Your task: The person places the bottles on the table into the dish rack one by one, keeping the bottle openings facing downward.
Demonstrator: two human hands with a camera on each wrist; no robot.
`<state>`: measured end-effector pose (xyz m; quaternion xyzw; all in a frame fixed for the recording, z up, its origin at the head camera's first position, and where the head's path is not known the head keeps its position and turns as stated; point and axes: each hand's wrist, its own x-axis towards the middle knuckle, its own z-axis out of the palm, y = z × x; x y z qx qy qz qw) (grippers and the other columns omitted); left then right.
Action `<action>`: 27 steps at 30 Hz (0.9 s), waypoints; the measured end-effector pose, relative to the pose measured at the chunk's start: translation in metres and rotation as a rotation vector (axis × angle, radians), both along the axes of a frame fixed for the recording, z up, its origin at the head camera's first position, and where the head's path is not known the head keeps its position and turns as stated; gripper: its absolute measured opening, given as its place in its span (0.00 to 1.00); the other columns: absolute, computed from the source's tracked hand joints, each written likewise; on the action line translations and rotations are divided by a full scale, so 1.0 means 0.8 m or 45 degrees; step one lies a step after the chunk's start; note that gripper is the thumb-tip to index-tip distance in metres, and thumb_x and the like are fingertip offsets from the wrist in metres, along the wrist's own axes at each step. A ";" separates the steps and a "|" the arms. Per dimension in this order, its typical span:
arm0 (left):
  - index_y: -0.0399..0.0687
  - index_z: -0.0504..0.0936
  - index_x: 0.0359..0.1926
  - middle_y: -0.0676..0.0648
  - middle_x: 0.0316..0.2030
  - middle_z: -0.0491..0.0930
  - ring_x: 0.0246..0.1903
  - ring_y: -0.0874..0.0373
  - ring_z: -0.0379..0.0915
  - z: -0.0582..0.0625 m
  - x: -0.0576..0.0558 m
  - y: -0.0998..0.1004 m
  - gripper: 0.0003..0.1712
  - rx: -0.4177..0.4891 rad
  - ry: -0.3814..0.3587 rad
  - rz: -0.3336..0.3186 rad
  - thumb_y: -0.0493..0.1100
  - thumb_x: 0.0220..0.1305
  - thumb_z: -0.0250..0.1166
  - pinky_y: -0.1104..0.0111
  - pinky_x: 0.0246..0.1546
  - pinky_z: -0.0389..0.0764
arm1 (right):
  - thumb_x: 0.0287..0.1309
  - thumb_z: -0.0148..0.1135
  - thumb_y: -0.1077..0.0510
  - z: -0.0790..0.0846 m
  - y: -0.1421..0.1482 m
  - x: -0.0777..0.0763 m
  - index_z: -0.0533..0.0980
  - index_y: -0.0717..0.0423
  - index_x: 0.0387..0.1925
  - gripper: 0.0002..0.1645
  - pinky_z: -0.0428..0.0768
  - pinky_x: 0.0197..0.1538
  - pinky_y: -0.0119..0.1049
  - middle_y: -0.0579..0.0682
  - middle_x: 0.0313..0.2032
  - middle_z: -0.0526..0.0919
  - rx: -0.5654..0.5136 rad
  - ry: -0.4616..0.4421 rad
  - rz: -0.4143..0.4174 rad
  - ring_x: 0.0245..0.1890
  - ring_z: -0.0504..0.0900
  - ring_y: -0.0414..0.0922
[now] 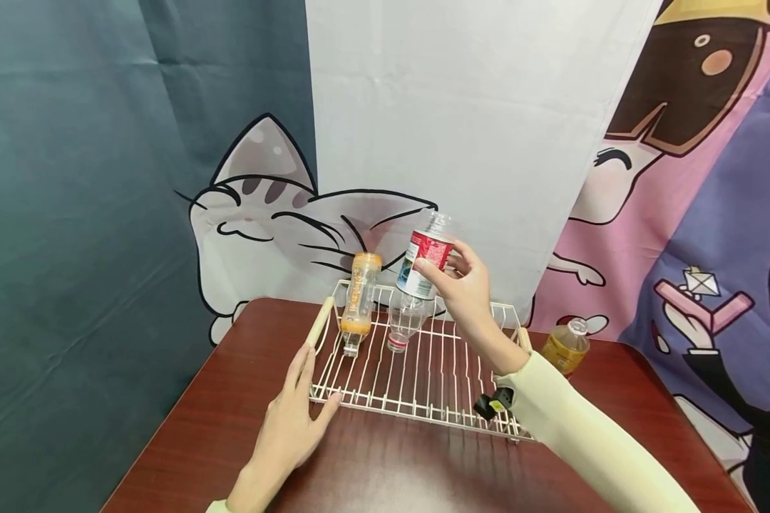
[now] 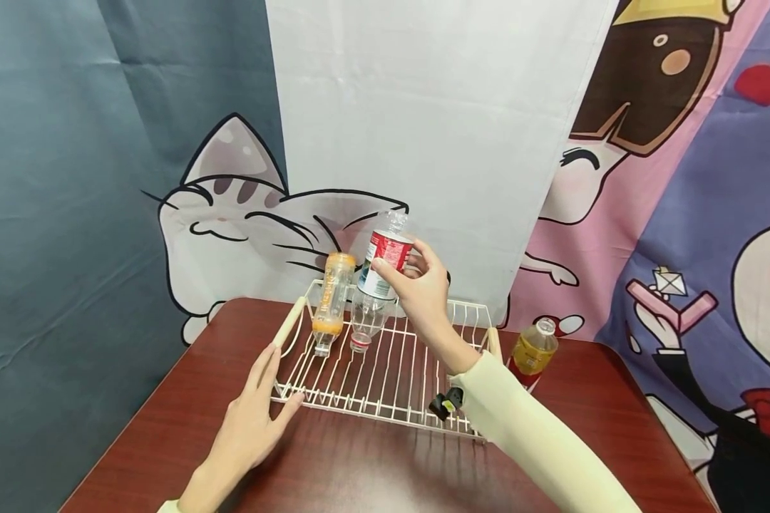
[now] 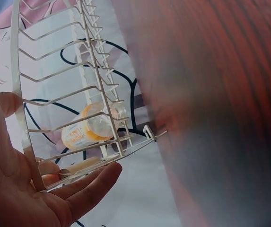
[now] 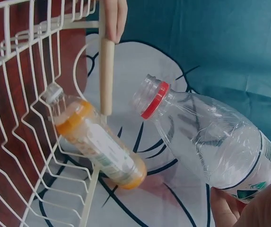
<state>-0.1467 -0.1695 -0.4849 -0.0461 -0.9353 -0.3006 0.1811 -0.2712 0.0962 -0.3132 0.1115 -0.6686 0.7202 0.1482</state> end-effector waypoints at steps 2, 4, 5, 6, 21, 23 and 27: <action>0.46 0.54 0.90 0.49 0.89 0.50 0.50 0.25 0.85 0.000 -0.001 0.000 0.53 -0.001 0.010 0.000 0.61 0.78 0.68 0.33 0.49 0.84 | 0.64 0.80 0.65 0.000 -0.005 -0.009 0.78 0.56 0.72 0.36 0.87 0.43 0.30 0.49 0.47 0.89 0.024 -0.004 -0.028 0.37 0.89 0.36; 0.46 0.54 0.90 0.49 0.89 0.51 0.50 0.25 0.85 0.000 -0.002 0.000 0.54 -0.002 0.021 0.001 0.61 0.78 0.69 0.33 0.49 0.84 | 0.63 0.81 0.62 -0.001 -0.011 -0.018 0.79 0.54 0.72 0.37 0.86 0.41 0.30 0.51 0.48 0.89 0.055 -0.009 -0.061 0.36 0.88 0.37; 0.46 0.54 0.90 0.49 0.89 0.51 0.50 0.25 0.85 -0.001 -0.003 0.000 0.54 -0.001 0.025 0.001 0.61 0.78 0.69 0.33 0.49 0.84 | 0.62 0.83 0.61 -0.001 -0.014 -0.023 0.80 0.53 0.72 0.37 0.85 0.40 0.30 0.52 0.48 0.89 0.079 -0.014 -0.083 0.35 0.87 0.37; 0.46 0.55 0.90 0.48 0.89 0.51 0.50 0.25 0.85 -0.001 -0.003 0.000 0.54 -0.002 0.028 0.000 0.61 0.78 0.69 0.33 0.49 0.84 | 0.61 0.83 0.59 -0.002 -0.016 -0.027 0.80 0.53 0.72 0.38 0.85 0.39 0.30 0.53 0.49 0.90 0.097 -0.019 -0.099 0.35 0.87 0.37; 0.46 0.54 0.90 0.49 0.89 0.49 0.53 0.27 0.85 -0.001 -0.002 0.001 0.53 -0.012 -0.010 -0.003 0.62 0.79 0.68 0.34 0.48 0.84 | 0.56 0.87 0.47 -0.031 -0.028 -0.072 0.78 0.50 0.74 0.47 0.83 0.42 0.34 0.58 0.54 0.88 0.301 -0.134 -0.253 0.48 0.88 0.48; 0.46 0.54 0.90 0.49 0.89 0.49 0.53 0.28 0.85 -0.001 -0.002 0.000 0.53 -0.011 -0.008 -0.002 0.62 0.79 0.67 0.35 0.48 0.84 | 0.56 0.87 0.46 -0.036 -0.029 -0.076 0.77 0.50 0.76 0.49 0.84 0.45 0.37 0.58 0.55 0.87 0.314 -0.148 -0.246 0.50 0.88 0.50; 0.45 0.53 0.90 0.48 0.89 0.49 0.53 0.28 0.85 -0.001 -0.001 0.001 0.53 -0.016 -0.010 -0.001 0.63 0.79 0.66 0.35 0.48 0.85 | 0.56 0.87 0.44 -0.048 -0.033 -0.083 0.77 0.50 0.76 0.49 0.86 0.49 0.43 0.58 0.57 0.86 0.366 -0.181 -0.254 0.54 0.86 0.52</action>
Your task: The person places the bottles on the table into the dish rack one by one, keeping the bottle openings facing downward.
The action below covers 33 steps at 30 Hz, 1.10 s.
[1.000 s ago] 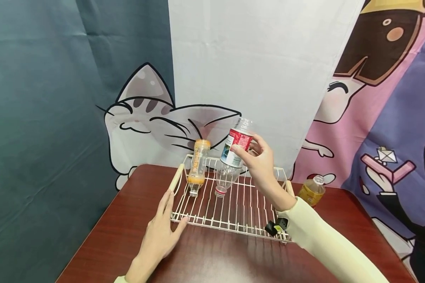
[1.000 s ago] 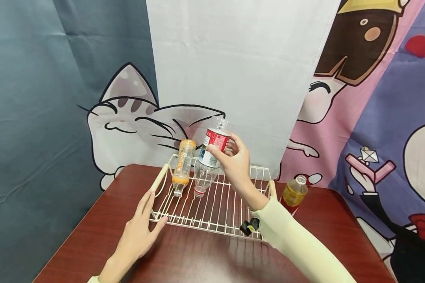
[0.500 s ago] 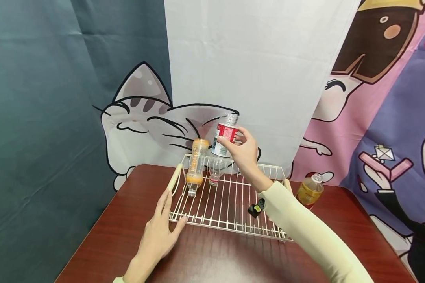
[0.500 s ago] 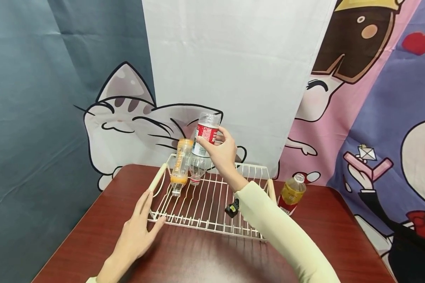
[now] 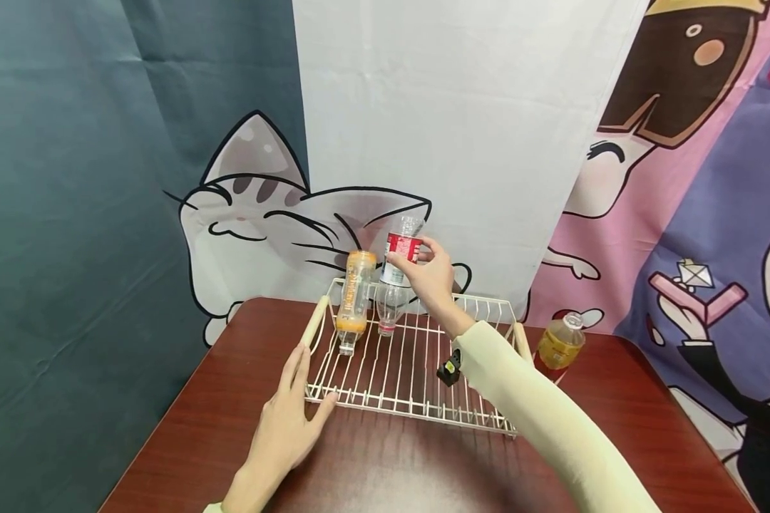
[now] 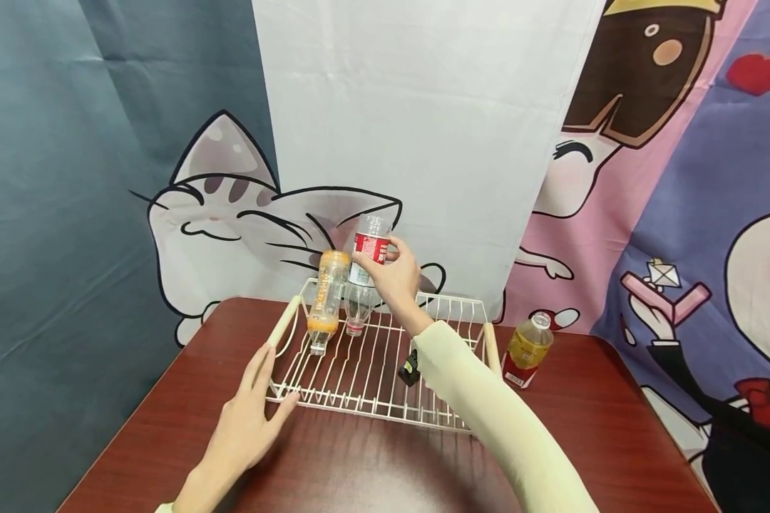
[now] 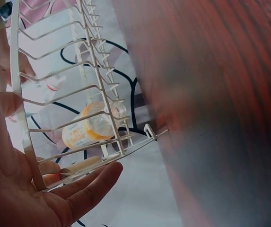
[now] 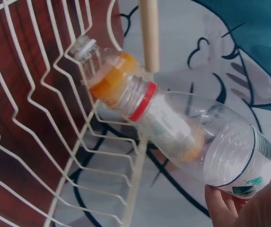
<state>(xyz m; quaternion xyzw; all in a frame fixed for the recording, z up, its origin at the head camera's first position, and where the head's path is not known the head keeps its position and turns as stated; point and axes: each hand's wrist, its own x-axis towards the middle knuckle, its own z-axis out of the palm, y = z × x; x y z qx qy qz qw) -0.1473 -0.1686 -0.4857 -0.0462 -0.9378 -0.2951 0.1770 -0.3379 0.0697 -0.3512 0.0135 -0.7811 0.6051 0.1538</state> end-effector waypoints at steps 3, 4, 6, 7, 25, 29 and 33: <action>0.46 0.53 0.90 0.48 0.89 0.49 0.53 0.27 0.85 -0.001 0.001 0.000 0.53 0.002 -0.010 0.000 0.63 0.80 0.66 0.35 0.48 0.85 | 0.57 0.86 0.42 -0.011 -0.004 -0.004 0.77 0.49 0.75 0.48 0.86 0.51 0.46 0.58 0.57 0.87 0.058 -0.040 -0.023 0.56 0.85 0.52; 0.46 0.53 0.90 0.48 0.89 0.49 0.53 0.27 0.85 -0.001 0.002 0.000 0.53 0.003 -0.012 -0.002 0.62 0.79 0.66 0.35 0.48 0.84 | 0.57 0.86 0.42 -0.015 -0.006 -0.005 0.77 0.48 0.75 0.48 0.86 0.52 0.47 0.57 0.57 0.87 0.075 -0.054 -0.034 0.56 0.85 0.53; 0.46 0.53 0.90 0.48 0.89 0.50 0.52 0.27 0.85 -0.001 0.002 0.000 0.53 0.006 -0.011 -0.004 0.62 0.79 0.67 0.35 0.49 0.84 | 0.56 0.86 0.41 -0.023 -0.008 -0.007 0.77 0.48 0.75 0.48 0.85 0.54 0.48 0.57 0.57 0.87 0.112 -0.071 -0.054 0.57 0.84 0.53; 0.45 0.53 0.90 0.48 0.89 0.50 0.53 0.27 0.85 -0.001 0.002 0.000 0.53 0.009 -0.010 -0.004 0.61 0.79 0.67 0.35 0.49 0.84 | 0.56 0.86 0.40 -0.026 -0.010 -0.008 0.77 0.48 0.75 0.49 0.85 0.55 0.49 0.57 0.57 0.88 0.127 -0.075 -0.063 0.57 0.84 0.54; 0.47 0.53 0.90 0.48 0.89 0.50 0.54 0.28 0.85 0.002 -0.001 -0.001 0.53 0.008 -0.001 0.000 0.63 0.80 0.66 0.35 0.47 0.85 | 0.56 0.86 0.39 -0.067 -0.018 -0.015 0.78 0.51 0.73 0.48 0.83 0.40 0.40 0.56 0.47 0.90 0.253 -0.132 -0.079 0.41 0.88 0.50; 0.47 0.53 0.90 0.48 0.89 0.50 0.54 0.28 0.85 0.002 -0.002 -0.001 0.53 0.009 0.004 0.001 0.62 0.79 0.67 0.35 0.47 0.85 | 0.57 0.85 0.39 -0.070 -0.019 -0.017 0.77 0.52 0.74 0.48 0.81 0.38 0.37 0.55 0.46 0.90 0.263 -0.151 -0.076 0.40 0.86 0.48; 0.46 0.53 0.90 0.48 0.89 0.50 0.54 0.29 0.86 0.001 -0.001 -0.001 0.53 0.010 -0.008 0.000 0.61 0.79 0.67 0.36 0.47 0.85 | 0.57 0.85 0.39 -0.073 -0.018 -0.018 0.78 0.51 0.73 0.47 0.81 0.37 0.37 0.55 0.46 0.90 0.275 -0.165 -0.077 0.39 0.86 0.48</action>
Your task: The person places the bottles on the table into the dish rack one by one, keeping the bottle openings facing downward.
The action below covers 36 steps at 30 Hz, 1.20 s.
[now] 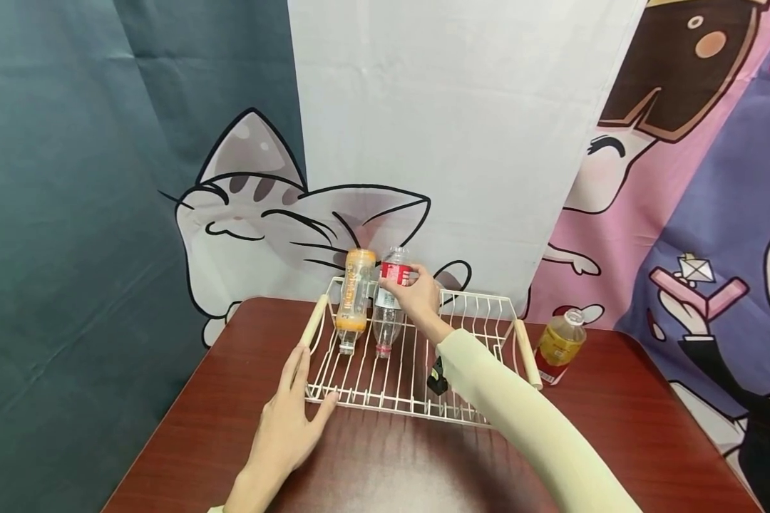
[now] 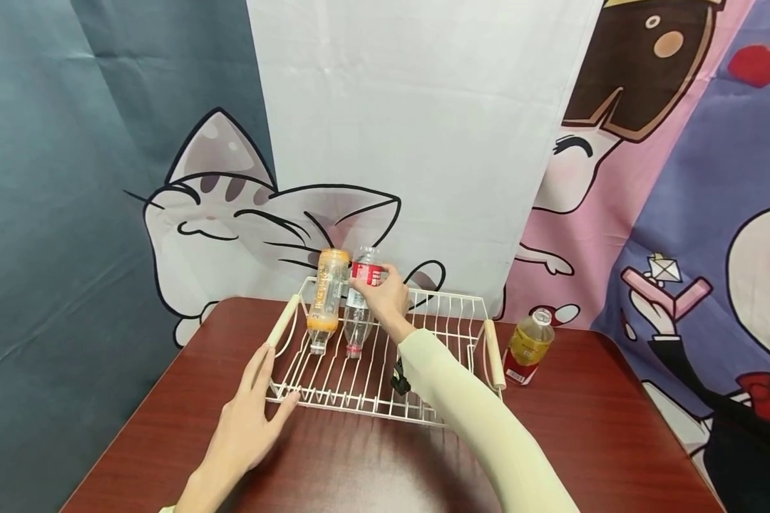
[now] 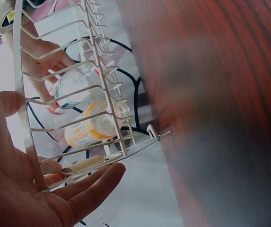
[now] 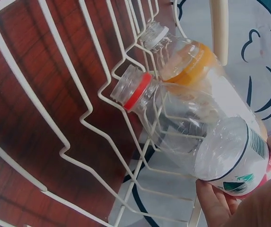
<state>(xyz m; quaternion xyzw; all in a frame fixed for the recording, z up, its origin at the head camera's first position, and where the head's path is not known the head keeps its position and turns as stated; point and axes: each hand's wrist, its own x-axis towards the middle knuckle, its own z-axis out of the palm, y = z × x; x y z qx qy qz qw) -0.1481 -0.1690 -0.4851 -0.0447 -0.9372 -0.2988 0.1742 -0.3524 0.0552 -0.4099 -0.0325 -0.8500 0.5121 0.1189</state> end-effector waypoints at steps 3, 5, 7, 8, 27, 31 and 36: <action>0.46 0.53 0.90 0.48 0.89 0.49 0.55 0.29 0.85 0.000 0.001 0.000 0.53 0.001 -0.005 0.001 0.62 0.80 0.66 0.36 0.47 0.85 | 0.53 0.85 0.33 -0.012 0.004 -0.011 0.80 0.51 0.70 0.49 0.83 0.37 0.40 0.54 0.43 0.90 -0.003 0.009 0.019 0.37 0.86 0.48; 0.45 0.53 0.90 0.48 0.89 0.49 0.56 0.29 0.85 0.000 0.001 0.000 0.53 0.002 -0.004 0.000 0.62 0.80 0.66 0.36 0.47 0.85 | 0.54 0.86 0.35 -0.009 0.002 -0.006 0.80 0.53 0.70 0.48 0.83 0.36 0.39 0.55 0.44 0.90 -0.011 -0.006 0.020 0.39 0.87 0.51; 0.45 0.53 0.90 0.48 0.89 0.49 0.56 0.29 0.85 -0.001 0.001 0.000 0.52 0.002 0.002 0.001 0.62 0.80 0.66 0.36 0.48 0.85 | 0.55 0.85 0.34 -0.011 0.001 -0.005 0.80 0.53 0.69 0.48 0.81 0.35 0.36 0.55 0.44 0.89 0.000 -0.007 0.019 0.39 0.86 0.49; 0.45 0.53 0.90 0.48 0.89 0.49 0.55 0.29 0.85 -0.001 0.002 0.000 0.52 0.002 0.004 0.001 0.62 0.80 0.66 0.36 0.48 0.85 | 0.55 0.85 0.34 -0.012 0.001 -0.005 0.80 0.54 0.69 0.47 0.80 0.35 0.35 0.55 0.45 0.89 0.001 -0.005 0.018 0.39 0.86 0.49; 0.47 0.53 0.91 0.49 0.89 0.50 0.54 0.29 0.85 -0.002 0.000 0.003 0.53 0.008 0.003 0.009 0.60 0.78 0.69 0.35 0.49 0.85 | 0.37 0.80 0.13 -0.095 0.023 -0.108 0.80 0.47 0.71 0.66 0.85 0.51 0.51 0.49 0.56 0.89 0.151 -0.061 0.040 0.51 0.86 0.47; 0.48 0.53 0.91 0.49 0.89 0.50 0.54 0.29 0.85 -0.002 0.000 0.002 0.53 0.009 0.009 0.015 0.60 0.78 0.69 0.35 0.49 0.85 | 0.44 0.81 0.17 -0.098 0.023 -0.110 0.78 0.50 0.74 0.64 0.85 0.55 0.51 0.52 0.61 0.87 0.127 -0.083 0.071 0.56 0.85 0.51; 0.49 0.53 0.91 0.50 0.89 0.50 0.55 0.28 0.85 -0.003 -0.001 0.002 0.54 0.013 0.013 0.016 0.61 0.78 0.69 0.35 0.49 0.85 | 0.45 0.80 0.17 -0.103 0.023 -0.116 0.76 0.49 0.76 0.65 0.84 0.57 0.50 0.52 0.64 0.86 0.103 -0.121 0.083 0.57 0.85 0.50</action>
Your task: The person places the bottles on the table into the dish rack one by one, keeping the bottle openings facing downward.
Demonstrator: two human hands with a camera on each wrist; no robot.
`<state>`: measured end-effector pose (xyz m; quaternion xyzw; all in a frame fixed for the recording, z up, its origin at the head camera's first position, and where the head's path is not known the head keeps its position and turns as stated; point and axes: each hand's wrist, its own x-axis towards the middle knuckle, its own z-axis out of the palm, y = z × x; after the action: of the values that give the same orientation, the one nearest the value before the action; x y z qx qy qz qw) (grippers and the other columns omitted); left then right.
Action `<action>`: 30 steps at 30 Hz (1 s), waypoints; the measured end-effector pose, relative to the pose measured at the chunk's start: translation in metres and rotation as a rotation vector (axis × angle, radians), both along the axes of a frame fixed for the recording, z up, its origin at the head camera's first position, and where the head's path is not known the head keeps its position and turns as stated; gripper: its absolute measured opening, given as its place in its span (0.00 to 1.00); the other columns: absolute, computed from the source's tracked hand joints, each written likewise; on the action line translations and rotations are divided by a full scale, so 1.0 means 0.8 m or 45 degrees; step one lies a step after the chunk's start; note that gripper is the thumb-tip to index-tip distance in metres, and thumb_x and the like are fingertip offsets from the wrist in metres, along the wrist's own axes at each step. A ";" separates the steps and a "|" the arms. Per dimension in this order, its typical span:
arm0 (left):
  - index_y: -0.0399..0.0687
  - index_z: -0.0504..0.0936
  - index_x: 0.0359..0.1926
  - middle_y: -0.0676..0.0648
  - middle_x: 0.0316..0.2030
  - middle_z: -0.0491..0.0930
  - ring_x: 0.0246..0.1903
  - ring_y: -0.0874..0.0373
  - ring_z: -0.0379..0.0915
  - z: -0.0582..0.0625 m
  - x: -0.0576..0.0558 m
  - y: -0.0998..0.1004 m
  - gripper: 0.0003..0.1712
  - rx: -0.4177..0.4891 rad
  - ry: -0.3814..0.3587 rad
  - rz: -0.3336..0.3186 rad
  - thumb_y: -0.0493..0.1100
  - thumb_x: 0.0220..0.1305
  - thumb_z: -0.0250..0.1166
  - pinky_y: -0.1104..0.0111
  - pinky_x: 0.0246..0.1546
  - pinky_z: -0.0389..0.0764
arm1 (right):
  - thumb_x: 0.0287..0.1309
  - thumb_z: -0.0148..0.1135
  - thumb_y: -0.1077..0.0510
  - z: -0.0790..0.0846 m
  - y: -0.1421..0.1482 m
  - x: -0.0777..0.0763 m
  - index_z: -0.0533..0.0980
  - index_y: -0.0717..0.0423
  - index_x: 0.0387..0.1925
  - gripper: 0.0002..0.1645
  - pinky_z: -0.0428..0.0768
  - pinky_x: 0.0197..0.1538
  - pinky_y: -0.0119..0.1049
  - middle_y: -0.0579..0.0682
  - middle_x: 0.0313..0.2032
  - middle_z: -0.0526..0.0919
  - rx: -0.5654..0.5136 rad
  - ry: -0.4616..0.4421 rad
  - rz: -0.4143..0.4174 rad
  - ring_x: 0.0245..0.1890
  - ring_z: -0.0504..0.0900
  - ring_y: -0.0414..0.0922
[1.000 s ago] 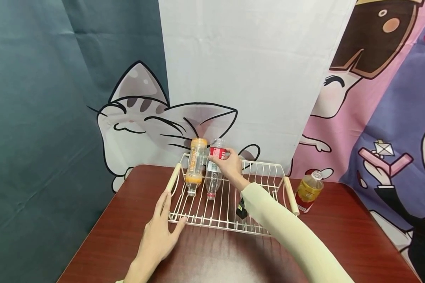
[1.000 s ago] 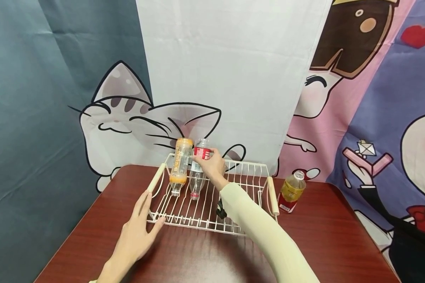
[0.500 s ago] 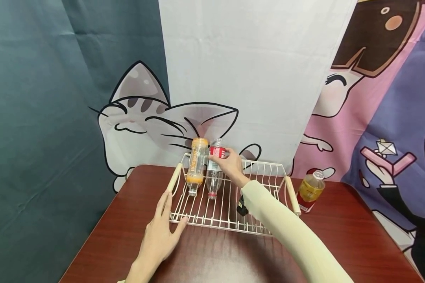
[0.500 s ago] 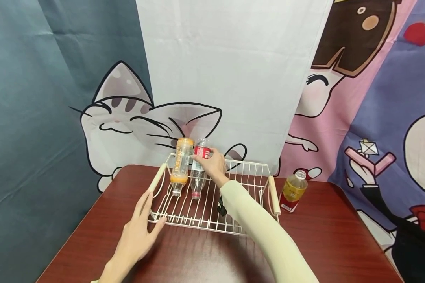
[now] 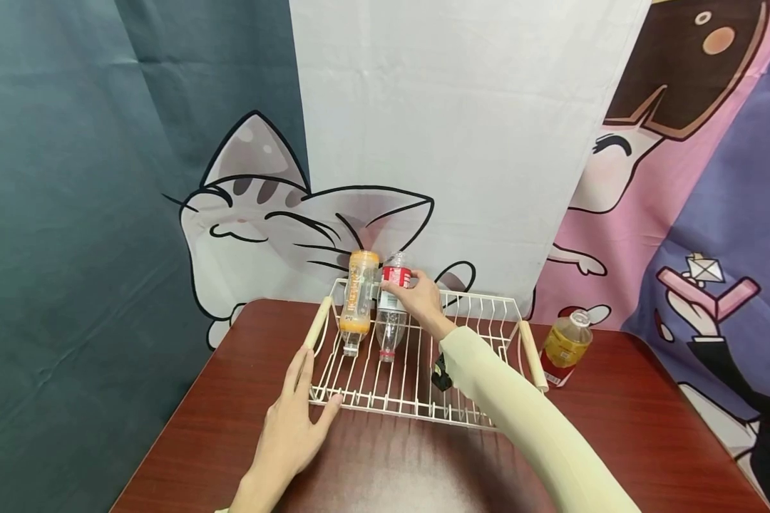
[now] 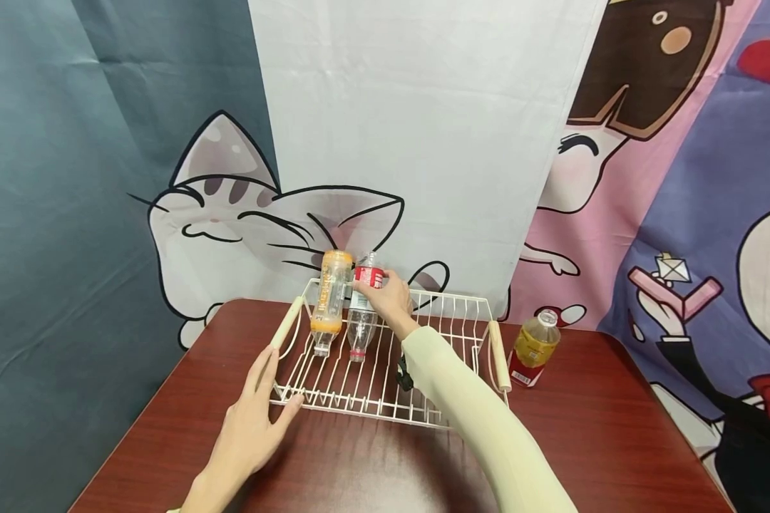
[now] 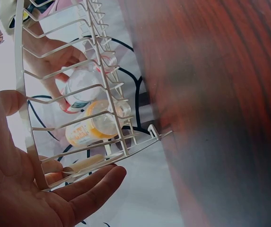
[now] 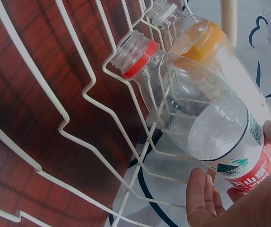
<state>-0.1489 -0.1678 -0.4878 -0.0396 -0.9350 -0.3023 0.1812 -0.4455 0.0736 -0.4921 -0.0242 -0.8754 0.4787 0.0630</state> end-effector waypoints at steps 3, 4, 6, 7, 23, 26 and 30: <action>0.49 0.53 0.91 0.50 0.89 0.50 0.56 0.28 0.85 0.000 0.000 0.000 0.54 0.000 0.003 -0.002 0.61 0.78 0.68 0.35 0.49 0.85 | 0.34 0.77 0.09 -0.008 0.003 -0.010 0.76 0.48 0.75 0.73 0.85 0.56 0.51 0.52 0.62 0.86 -0.014 -0.002 -0.001 0.55 0.85 0.50; 0.49 0.53 0.91 0.50 0.89 0.50 0.56 0.28 0.84 0.001 0.000 0.001 0.54 0.000 0.004 -0.002 0.61 0.78 0.68 0.35 0.49 0.85 | 0.31 0.77 0.07 -0.009 0.004 -0.012 0.76 0.48 0.75 0.76 0.84 0.56 0.51 0.52 0.62 0.86 -0.016 -0.008 0.004 0.55 0.85 0.50; 0.48 0.53 0.91 0.50 0.89 0.50 0.56 0.28 0.84 0.001 0.000 0.001 0.54 -0.001 0.006 -0.003 0.61 0.78 0.68 0.34 0.49 0.84 | 0.28 0.75 0.05 -0.009 0.005 -0.012 0.75 0.48 0.76 0.79 0.84 0.58 0.52 0.53 0.63 0.85 -0.021 -0.023 0.017 0.56 0.85 0.51; 0.48 0.53 0.91 0.50 0.89 0.50 0.56 0.28 0.85 0.001 0.000 0.001 0.54 -0.001 0.007 -0.003 0.61 0.78 0.69 0.34 0.49 0.84 | 0.28 0.75 0.05 -0.008 0.005 -0.010 0.75 0.48 0.76 0.79 0.84 0.58 0.52 0.52 0.63 0.85 -0.025 -0.031 0.019 0.57 0.85 0.51; 0.46 0.53 0.90 0.48 0.89 0.49 0.58 0.27 0.84 0.003 0.002 0.002 0.53 -0.001 -0.008 -0.015 0.61 0.79 0.67 0.34 0.49 0.84 | 0.58 0.79 0.26 0.086 -0.010 0.098 0.67 0.61 0.80 0.64 0.80 0.67 0.57 0.67 0.72 0.75 -0.007 0.000 0.018 0.69 0.77 0.62; 0.45 0.53 0.90 0.47 0.89 0.49 0.58 0.27 0.84 0.003 0.002 0.001 0.53 -0.010 -0.009 -0.016 0.61 0.80 0.66 0.34 0.48 0.85 | 0.62 0.77 0.29 0.105 -0.015 0.117 0.62 0.57 0.84 0.63 0.77 0.69 0.59 0.66 0.74 0.71 0.001 -0.032 -0.002 0.68 0.76 0.62; 0.45 0.53 0.90 0.47 0.89 0.50 0.55 0.28 0.85 0.002 0.002 0.000 0.53 -0.019 -0.007 -0.014 0.62 0.80 0.66 0.35 0.48 0.85 | 0.64 0.76 0.30 0.116 -0.015 0.123 0.61 0.56 0.85 0.62 0.76 0.69 0.58 0.67 0.73 0.70 0.000 -0.020 -0.037 0.66 0.75 0.62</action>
<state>-0.1475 -0.1676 -0.4861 -0.0452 -0.9375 -0.2963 0.1766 -0.3470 0.0617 -0.3994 -0.0408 -0.8755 0.4774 0.0631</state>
